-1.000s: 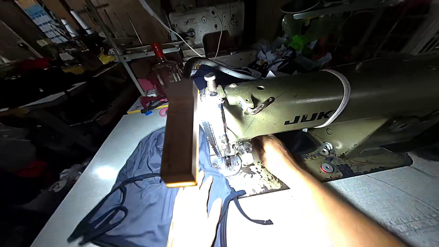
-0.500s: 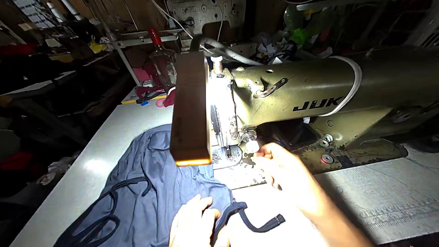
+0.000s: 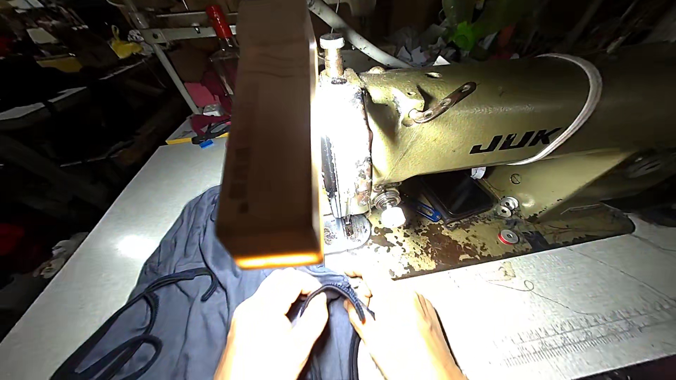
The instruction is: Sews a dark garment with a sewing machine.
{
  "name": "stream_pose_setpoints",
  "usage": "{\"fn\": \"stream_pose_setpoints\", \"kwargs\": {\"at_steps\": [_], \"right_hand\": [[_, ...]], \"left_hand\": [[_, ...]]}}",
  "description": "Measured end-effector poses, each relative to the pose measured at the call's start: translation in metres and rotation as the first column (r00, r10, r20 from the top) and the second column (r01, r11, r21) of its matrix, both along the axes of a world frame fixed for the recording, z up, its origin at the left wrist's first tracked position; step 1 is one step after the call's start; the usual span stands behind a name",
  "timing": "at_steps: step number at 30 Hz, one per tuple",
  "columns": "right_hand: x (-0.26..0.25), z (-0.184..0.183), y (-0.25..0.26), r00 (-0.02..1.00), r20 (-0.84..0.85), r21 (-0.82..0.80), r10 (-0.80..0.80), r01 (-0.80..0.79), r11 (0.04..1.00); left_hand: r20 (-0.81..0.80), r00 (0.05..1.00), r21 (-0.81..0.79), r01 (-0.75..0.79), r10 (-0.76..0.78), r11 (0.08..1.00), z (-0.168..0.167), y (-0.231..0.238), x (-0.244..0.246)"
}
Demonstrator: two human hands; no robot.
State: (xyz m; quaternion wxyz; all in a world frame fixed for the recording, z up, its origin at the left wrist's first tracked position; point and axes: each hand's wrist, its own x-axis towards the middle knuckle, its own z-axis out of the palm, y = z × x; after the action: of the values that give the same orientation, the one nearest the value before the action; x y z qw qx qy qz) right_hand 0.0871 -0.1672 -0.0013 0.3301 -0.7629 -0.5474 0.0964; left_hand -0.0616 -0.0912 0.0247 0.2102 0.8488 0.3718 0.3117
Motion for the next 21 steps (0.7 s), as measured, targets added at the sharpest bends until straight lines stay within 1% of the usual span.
{"fn": "stream_pose_setpoints", "kwargs": {"at_steps": [3,6,9,12,14,15,16,17,18,19,20,21], "right_hand": [[0.003,-0.004,-0.004,0.998,-0.064,0.051,0.014,-0.011,0.999],[0.006,-0.006,-0.004,0.994,-0.105,0.093,0.018,-0.008,0.996],[0.008,-0.007,-0.002,0.992,-0.118,0.116,0.037,-0.024,0.993],[0.011,-0.002,0.002,0.986,-0.162,0.060,0.036,-0.027,0.998],[0.012,0.003,0.007,0.978,-0.203,0.037,0.045,-0.038,0.999],[0.011,0.004,0.009,0.975,-0.216,0.044,0.052,-0.044,0.998],[0.010,0.002,0.012,0.976,-0.207,0.084,0.060,-0.043,0.996],[0.010,-0.002,0.014,0.982,-0.174,0.163,0.074,-0.045,0.986],[0.010,-0.007,0.014,0.981,-0.164,0.248,0.101,-0.058,0.967],[0.011,-0.012,0.014,0.975,-0.176,0.314,0.137,-0.076,0.946],[0.012,-0.016,0.013,0.962,-0.218,0.354,0.161,-0.076,0.932],[0.013,-0.018,0.012,0.957,-0.242,0.370,0.161,-0.062,0.927]], "left_hand": [[0.004,0.996,-0.015,-0.087,0.087,0.996,0.002,0.007,-0.001],[0.073,0.990,-0.029,-0.120,0.122,0.992,-0.005,0.023,0.001],[0.131,0.987,-0.085,-0.079,0.090,0.993,-0.008,0.035,0.007],[0.183,0.982,-0.138,-0.029,0.054,0.990,-0.010,0.039,0.015],[0.207,0.978,-0.145,0.006,0.025,0.989,-0.011,0.037,0.017],[0.214,0.977,-0.137,0.030,0.000,0.990,-0.011,0.036,0.017],[0.199,0.979,-0.105,0.056,-0.035,0.993,-0.009,0.034,0.015],[0.174,0.979,-0.055,0.115,-0.104,0.992,-0.007,0.031,0.012],[0.163,0.960,-0.023,0.236,-0.229,0.972,-0.003,0.030,0.007],[0.164,0.912,-0.027,0.386,-0.377,0.922,0.002,0.031,0.002],[0.190,0.861,-0.045,0.488,-0.472,0.872,0.005,0.033,-0.001],[0.210,0.845,-0.053,0.512,-0.491,0.858,0.006,0.034,-0.002]]}}
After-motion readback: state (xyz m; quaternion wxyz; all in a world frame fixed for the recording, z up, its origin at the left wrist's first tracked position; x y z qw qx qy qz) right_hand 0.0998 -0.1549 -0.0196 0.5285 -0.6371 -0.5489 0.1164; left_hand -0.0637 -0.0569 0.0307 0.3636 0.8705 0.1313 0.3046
